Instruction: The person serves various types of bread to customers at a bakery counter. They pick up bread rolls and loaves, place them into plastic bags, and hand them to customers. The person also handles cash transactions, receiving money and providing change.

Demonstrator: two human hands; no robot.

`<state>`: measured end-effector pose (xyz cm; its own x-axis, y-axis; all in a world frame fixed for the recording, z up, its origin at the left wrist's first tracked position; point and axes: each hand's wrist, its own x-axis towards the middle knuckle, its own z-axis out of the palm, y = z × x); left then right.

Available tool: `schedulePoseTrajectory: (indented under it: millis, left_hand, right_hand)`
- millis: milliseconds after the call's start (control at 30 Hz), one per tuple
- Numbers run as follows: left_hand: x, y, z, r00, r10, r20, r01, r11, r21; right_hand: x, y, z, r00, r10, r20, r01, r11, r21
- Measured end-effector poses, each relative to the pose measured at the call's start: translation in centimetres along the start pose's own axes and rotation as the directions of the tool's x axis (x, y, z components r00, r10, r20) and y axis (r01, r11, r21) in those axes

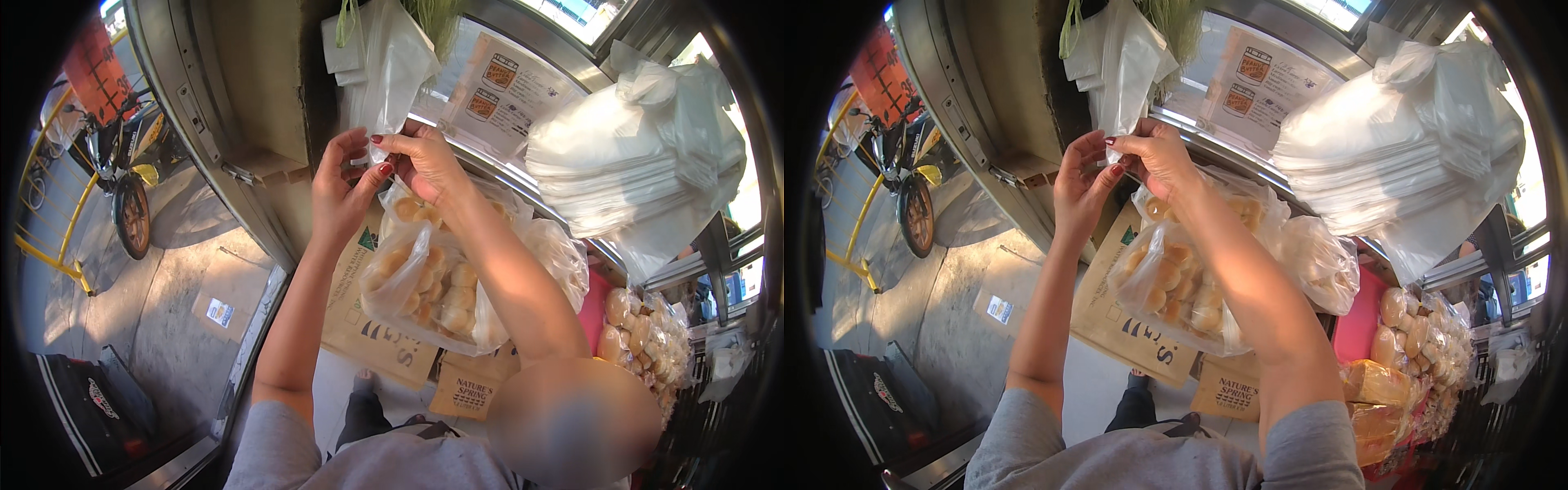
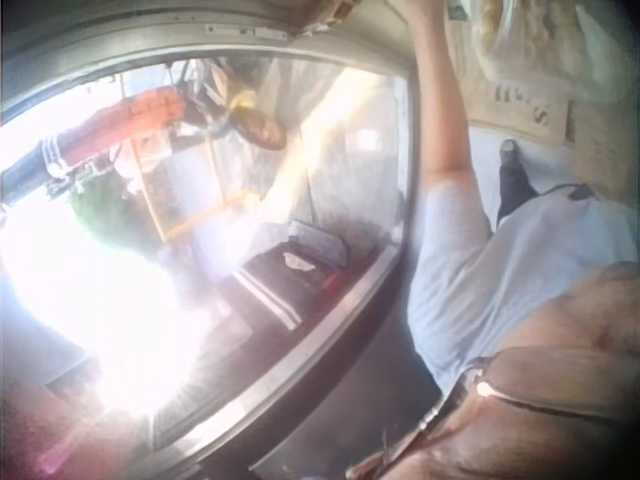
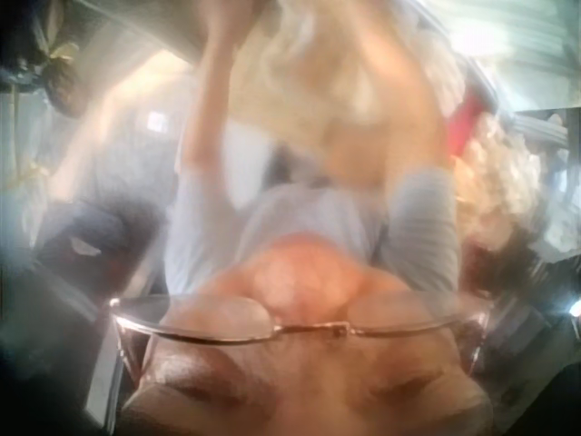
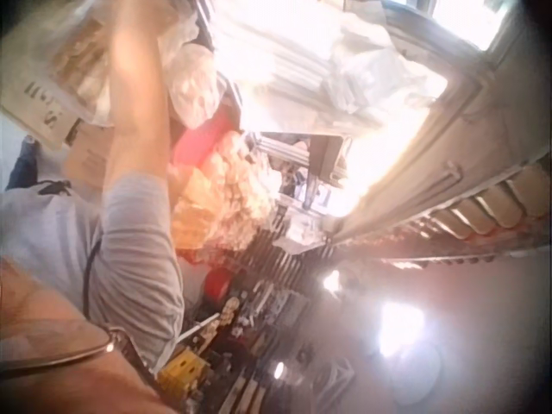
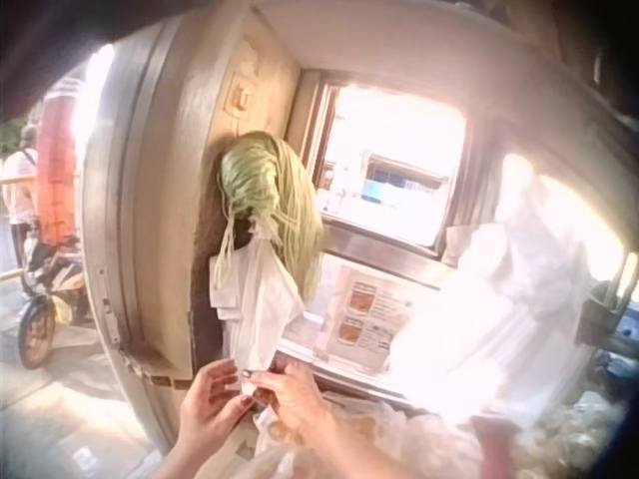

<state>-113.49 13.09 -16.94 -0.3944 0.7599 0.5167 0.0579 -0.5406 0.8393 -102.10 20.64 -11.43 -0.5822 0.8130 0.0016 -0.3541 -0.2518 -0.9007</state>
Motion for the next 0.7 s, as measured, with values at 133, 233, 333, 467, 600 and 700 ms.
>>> schedulePoseTrajectory:
  millis: [133,233,333,467,600,700]
  left_hand:
    - [0.1,-0.2,1.5,0.997,0.001,0.075,-0.004,0.999,0.036]
    - [-1.2,0.8,2.4,0.985,0.146,0.095,-0.167,0.945,0.280]
    - [-3.5,4.3,3.2,0.893,0.384,0.233,-0.449,0.736,0.507]
    - [-8.4,5.3,5.0,0.751,0.297,0.589,-0.620,0.625,0.475]
    - [-14.4,6.1,7.1,0.820,0.164,0.548,-0.383,0.869,0.312]
    - [-20.5,9.2,10.0,0.730,-0.103,0.676,-0.223,0.899,0.378]
  right_hand:
    - [-0.8,-1.0,0.2,1.000,0.025,-0.006,-0.025,0.998,-0.063]
    - [-3.0,-1.3,-0.1,0.996,-0.083,-0.022,0.082,0.995,-0.057]
    - [-8.7,-0.2,-1.2,0.999,-0.007,-0.049,0.005,0.999,-0.038]
    - [-18.6,0.8,-3.1,0.998,0.004,0.063,0.021,0.915,-0.402]
    - [-27.0,-1.7,-4.5,0.920,-0.359,0.158,0.277,0.307,-0.911]
    - [-34.6,-4.0,-5.0,0.882,-0.427,0.199,0.258,0.085,-0.962]
